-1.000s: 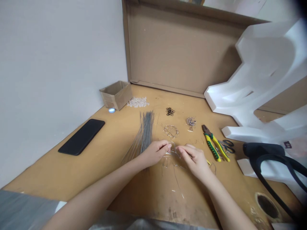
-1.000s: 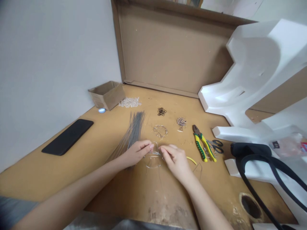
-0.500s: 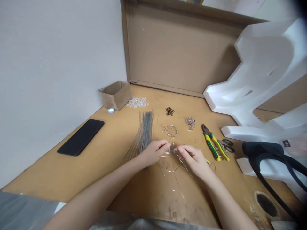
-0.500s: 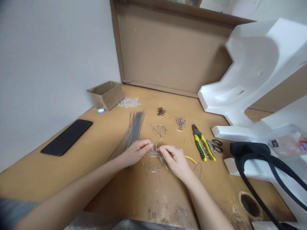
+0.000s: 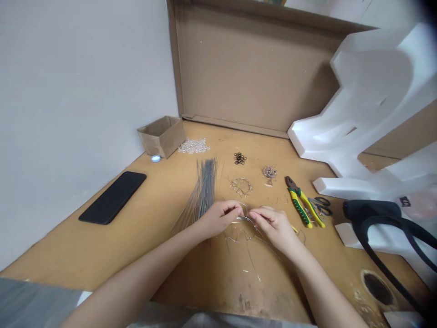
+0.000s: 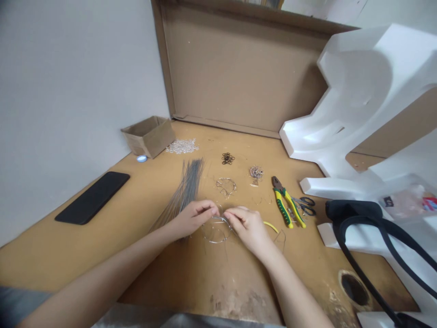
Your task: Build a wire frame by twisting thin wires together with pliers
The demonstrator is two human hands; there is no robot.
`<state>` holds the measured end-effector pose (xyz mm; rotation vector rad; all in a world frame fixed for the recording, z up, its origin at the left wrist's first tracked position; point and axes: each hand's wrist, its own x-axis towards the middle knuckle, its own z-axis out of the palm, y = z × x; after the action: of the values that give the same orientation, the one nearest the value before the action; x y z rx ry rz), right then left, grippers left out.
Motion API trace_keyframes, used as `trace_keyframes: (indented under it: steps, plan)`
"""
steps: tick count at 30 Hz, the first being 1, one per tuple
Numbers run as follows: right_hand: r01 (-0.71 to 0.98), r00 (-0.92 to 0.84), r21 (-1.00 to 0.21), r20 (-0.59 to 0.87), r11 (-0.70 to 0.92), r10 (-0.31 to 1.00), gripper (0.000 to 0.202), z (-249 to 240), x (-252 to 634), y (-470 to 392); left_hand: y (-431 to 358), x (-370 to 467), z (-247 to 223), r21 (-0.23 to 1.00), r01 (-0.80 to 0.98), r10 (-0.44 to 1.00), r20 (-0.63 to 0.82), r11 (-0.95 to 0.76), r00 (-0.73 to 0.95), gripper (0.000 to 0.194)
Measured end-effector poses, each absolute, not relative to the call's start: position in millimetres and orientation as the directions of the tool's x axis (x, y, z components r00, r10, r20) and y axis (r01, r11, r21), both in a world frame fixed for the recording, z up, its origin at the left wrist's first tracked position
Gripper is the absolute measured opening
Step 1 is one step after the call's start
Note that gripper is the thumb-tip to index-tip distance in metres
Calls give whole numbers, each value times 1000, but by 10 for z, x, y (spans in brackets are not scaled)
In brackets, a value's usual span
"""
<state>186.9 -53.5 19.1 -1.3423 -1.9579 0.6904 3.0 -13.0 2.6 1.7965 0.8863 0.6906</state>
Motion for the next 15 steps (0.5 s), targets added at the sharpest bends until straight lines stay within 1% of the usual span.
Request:
trace_keyframes:
  steps: [4,6,11,15]
  plan:
    - [622,-312,-682,235,385,921,26,229,1884,-533,-120,34,21,967,212,802,-16,-139,598,23]
    - [626,-320,-676,234,390,918,26,242,1886,-531,-115,37,12,972,203,800,-26,-120,600,21]
    - [594,-316,-706,238,387,918,23,241,1893,-527,-116,36,9,971,209,797,-33,-118,603,19]
    - [569,-264,-754,212,330,941,21,210,1889,-524,-116,34,25,971,207,787,-36,-117,616,20]
